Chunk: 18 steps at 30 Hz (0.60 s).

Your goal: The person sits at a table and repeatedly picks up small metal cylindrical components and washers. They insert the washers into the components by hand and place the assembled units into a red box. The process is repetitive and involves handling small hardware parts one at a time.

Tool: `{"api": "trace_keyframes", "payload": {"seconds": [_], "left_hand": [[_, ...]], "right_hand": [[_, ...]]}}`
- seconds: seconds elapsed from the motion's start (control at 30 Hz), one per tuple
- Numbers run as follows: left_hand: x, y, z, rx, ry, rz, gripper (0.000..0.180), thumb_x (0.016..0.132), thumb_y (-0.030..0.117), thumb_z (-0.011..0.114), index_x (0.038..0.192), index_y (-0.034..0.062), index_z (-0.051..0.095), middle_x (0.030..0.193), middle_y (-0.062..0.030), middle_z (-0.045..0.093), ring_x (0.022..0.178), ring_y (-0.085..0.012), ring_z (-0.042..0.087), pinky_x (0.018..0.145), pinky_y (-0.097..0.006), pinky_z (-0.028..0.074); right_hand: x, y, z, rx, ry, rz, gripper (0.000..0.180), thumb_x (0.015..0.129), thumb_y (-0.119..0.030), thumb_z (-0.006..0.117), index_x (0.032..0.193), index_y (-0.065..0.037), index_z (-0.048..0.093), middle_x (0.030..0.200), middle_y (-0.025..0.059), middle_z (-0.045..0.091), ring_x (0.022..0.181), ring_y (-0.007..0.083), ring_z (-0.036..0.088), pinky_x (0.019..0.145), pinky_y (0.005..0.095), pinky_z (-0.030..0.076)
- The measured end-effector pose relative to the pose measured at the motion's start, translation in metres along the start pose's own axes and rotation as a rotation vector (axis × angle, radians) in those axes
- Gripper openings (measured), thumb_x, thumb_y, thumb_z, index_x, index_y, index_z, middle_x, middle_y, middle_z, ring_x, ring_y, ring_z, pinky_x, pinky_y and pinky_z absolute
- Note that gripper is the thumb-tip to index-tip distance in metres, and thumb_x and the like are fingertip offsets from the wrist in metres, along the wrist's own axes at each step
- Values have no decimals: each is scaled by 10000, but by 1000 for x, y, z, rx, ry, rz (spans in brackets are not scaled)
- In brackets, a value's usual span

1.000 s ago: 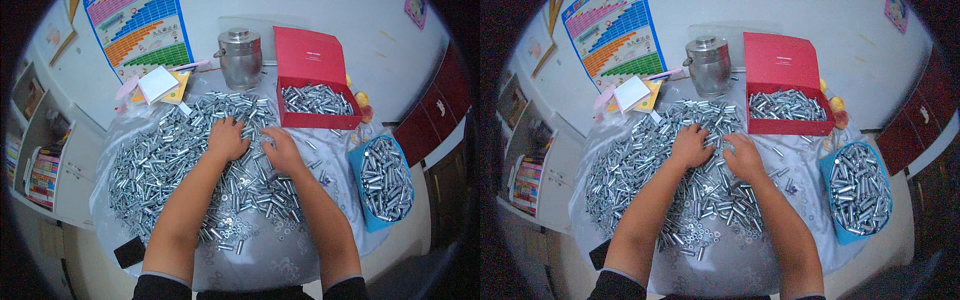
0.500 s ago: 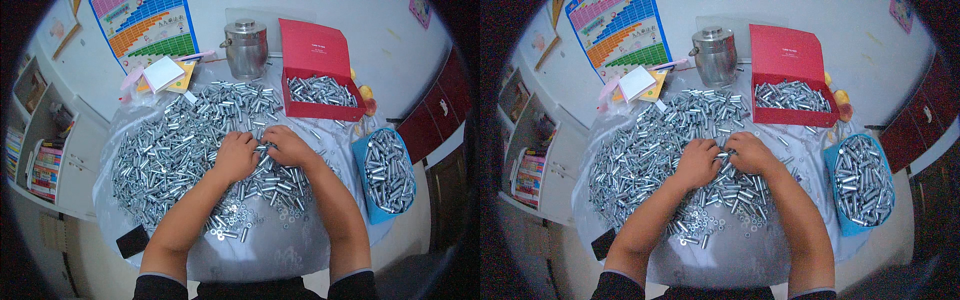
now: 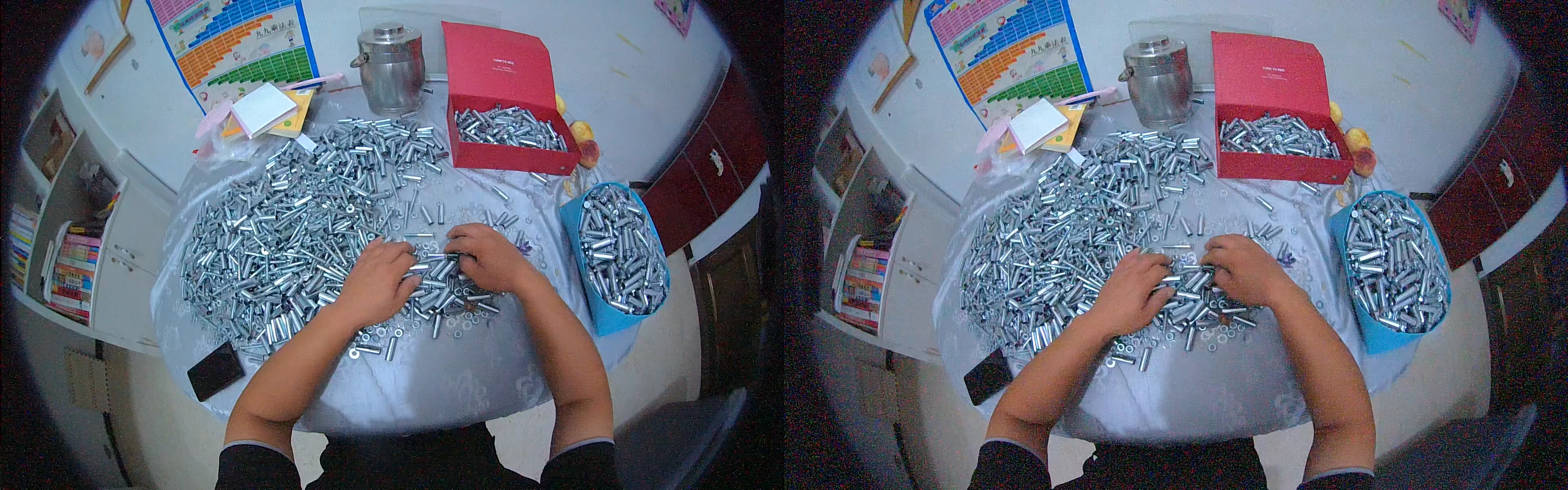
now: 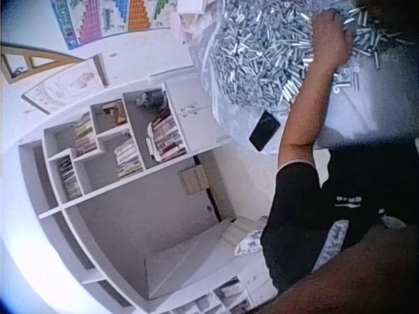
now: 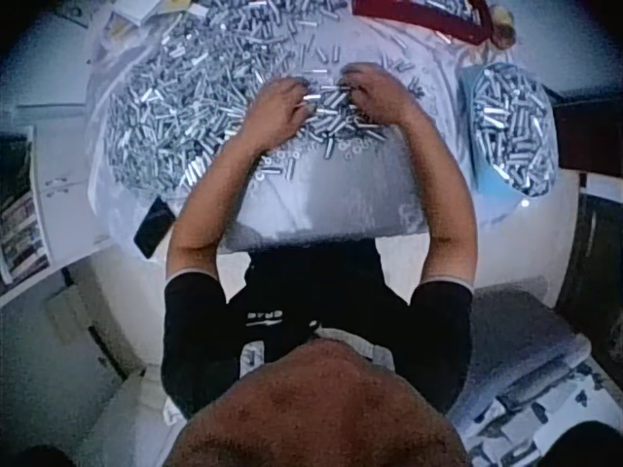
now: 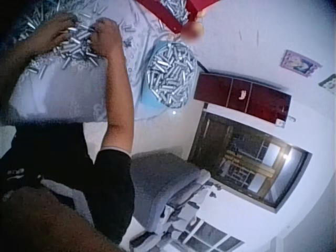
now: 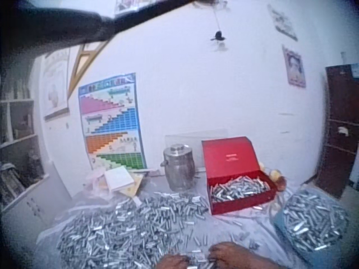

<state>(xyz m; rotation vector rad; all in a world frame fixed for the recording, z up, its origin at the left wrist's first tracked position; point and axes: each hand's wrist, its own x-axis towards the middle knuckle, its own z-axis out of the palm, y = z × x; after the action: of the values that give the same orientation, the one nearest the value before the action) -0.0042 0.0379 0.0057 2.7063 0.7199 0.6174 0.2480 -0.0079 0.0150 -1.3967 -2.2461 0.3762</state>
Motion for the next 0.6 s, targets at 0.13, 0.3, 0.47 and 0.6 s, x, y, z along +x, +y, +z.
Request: {"api": "trace_keyframes", "payload": {"seconds": [0.13, 0.3, 0.47, 0.6], "left_hand": [[-14, 1, -8, -22, -31, 34, 324, 835, 197, 632, 1102, 21, 582, 1186, -168, 569, 1164, -368, 498, 1046, -492, 330], [-33, 22, -17, 51, -74, 2, 440, 827, 193, 640, 1233, 57, 540, 1296, -164, 511, 1246, -360, 443, 1066, -524, 298], [-41, 32, -20, 119, -165, -39, 589, 864, 282, 610, 1392, 104, 419, 1434, -165, 396, 1350, -362, 333, 1116, -550, 214], [-50, 34, -21, 195, -189, -68, 626, 884, 392, 582, 1424, 133, 398, 1465, -153, 368, 1371, -359, 302, 1130, -542, 178]], "right_hand": [[-14, -5, -8, -93, -37, 75, 281, 781, -114, 577, 1040, -48, 666, 1172, 136, 593, 1127, 311, 539, 984, 408, 420], [-33, -21, -6, -73, 99, 176, 359, 836, -277, 639, 1141, -86, 636, 1246, 131, 571, 1197, 325, 502, 1045, 437, 369], [-37, -44, 5, -198, 42, 62, 533, 836, -413, 643, 1275, -124, 560, 1318, 135, 531, 1276, 329, 442, 1113, 496, 259], [-42, -37, 8, -296, 70, 205, 540, 852, -428, 617, 1298, -131, 547, 1363, 128, 500, 1298, 328, 421, 1130, 490, 229]]}}
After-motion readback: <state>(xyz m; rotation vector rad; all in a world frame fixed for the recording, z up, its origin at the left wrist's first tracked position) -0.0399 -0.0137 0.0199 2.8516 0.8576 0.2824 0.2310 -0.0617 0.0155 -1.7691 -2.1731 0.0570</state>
